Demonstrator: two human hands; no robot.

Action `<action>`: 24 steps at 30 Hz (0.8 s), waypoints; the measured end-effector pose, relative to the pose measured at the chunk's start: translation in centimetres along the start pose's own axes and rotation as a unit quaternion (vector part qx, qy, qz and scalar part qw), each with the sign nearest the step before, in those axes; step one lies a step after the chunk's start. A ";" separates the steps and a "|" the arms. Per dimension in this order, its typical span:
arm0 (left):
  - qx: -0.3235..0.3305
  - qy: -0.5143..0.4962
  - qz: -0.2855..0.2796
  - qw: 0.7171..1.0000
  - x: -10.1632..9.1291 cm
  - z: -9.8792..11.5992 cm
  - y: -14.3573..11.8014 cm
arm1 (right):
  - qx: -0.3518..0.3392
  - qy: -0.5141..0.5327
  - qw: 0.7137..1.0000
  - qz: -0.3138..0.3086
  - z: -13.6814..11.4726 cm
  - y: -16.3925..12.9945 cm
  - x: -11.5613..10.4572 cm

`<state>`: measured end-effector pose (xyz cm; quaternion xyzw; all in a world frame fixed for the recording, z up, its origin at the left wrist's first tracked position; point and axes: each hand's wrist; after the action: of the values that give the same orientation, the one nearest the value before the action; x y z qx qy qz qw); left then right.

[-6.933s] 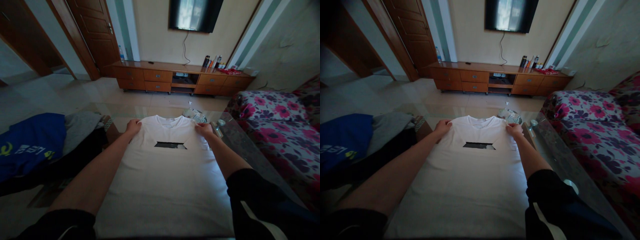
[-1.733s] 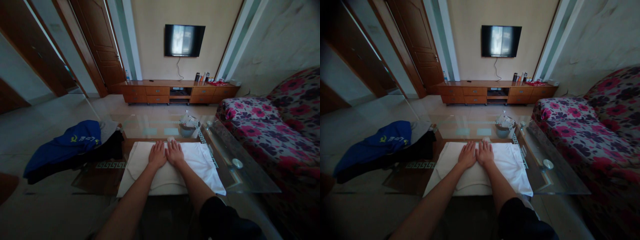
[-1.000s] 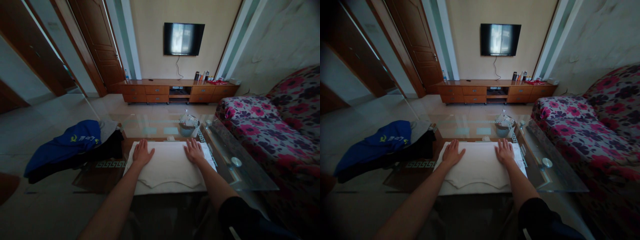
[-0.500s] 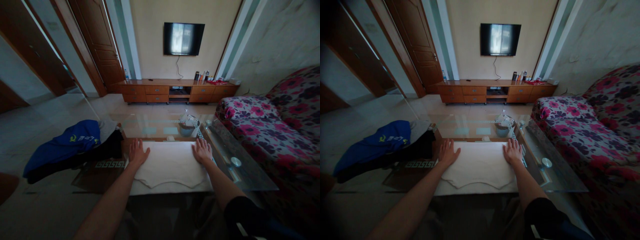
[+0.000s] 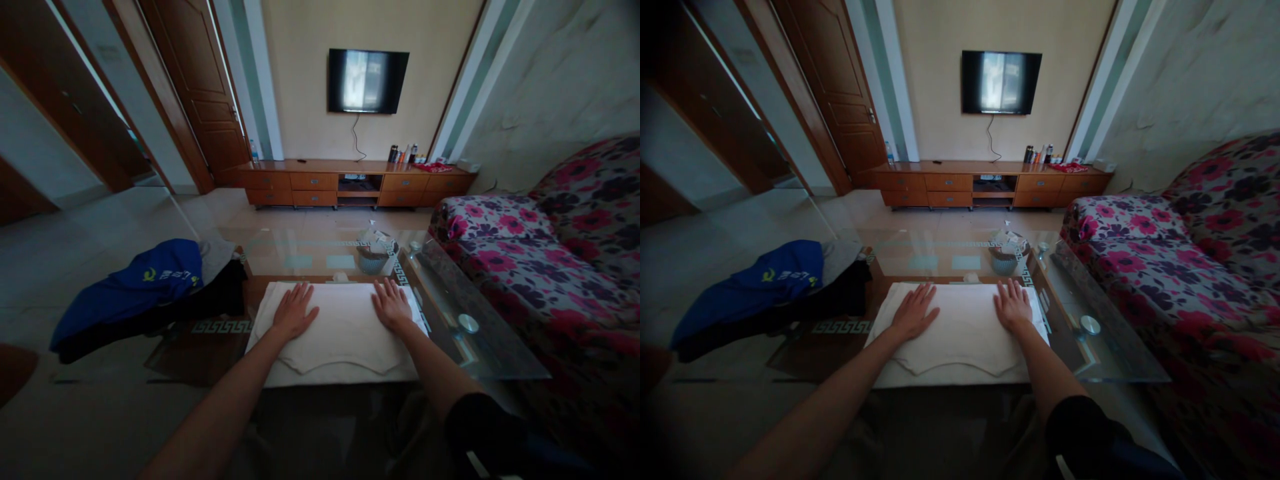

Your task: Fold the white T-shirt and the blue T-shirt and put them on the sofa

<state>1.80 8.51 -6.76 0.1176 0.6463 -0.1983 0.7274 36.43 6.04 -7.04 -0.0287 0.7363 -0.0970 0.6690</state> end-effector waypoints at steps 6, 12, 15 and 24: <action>0.042 0.005 0.020 0.999 0.2 1.3 -0.5 | -0.017 -0.006 1.000 0.026 -2.7 -1.6 -0.2; 0.075 -0.005 -0.015 0.997 0.5 3.3 -1.2 | -0.098 0.003 0.995 -0.024 -5.2 -3.7 0.5; 0.092 -0.005 0.000 0.996 0.5 4.3 -1.7 | -0.084 0.008 0.996 -0.011 -5.7 -4.3 0.5; 0.144 -0.012 -0.012 0.989 0.5 6.7 -3.2 | -0.148 0.005 0.989 -0.019 -7.7 -7.0 0.3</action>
<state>6.46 2.75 -6.05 0.2109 0.6039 -0.2993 0.7079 28.12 -0.03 -5.45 -0.1406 0.7450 0.0000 0.6520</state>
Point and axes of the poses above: each hand's wrist, its own y-axis towards the middle knuckle, its own x-axis out of the palm, z = x × y, and after that the axes turned 14 degrees about -z, right-handed
